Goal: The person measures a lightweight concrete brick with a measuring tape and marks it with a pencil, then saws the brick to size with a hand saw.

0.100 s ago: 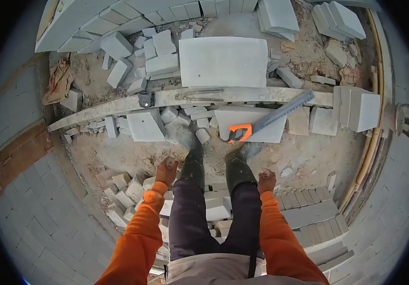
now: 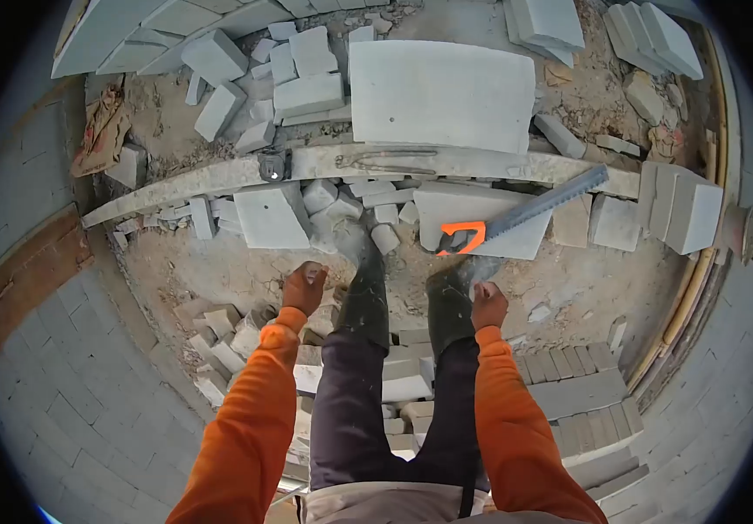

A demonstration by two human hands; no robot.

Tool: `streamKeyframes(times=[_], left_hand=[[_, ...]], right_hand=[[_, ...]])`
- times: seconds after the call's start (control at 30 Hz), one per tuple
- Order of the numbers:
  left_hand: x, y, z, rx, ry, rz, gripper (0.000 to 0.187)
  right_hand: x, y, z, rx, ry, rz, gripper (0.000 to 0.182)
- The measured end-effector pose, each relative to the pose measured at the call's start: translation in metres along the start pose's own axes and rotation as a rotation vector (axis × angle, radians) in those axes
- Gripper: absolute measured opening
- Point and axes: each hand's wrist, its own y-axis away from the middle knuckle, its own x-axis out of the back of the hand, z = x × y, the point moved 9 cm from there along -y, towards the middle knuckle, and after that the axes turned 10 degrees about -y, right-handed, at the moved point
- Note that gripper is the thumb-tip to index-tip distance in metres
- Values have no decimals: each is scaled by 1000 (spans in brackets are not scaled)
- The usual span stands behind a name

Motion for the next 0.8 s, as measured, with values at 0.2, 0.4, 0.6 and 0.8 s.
streamKeyframes(times=[0.2,0.4,0.6,0.8], left_hand=[[58,-140,-77,69,-119,226,60],[83,-206,-37,182,-322,79,80],[78,-203,-57,134,-173,194,75],[76,-67,-104,117,254,370,73]], right_hand=[[-149,-24,-195,801,172,45,30],[-236,-42,-273,926,561,-152,53],[-251,-50,-282,919,661,-86,52],[-267,-54,-274,1008,792,-207,48]])
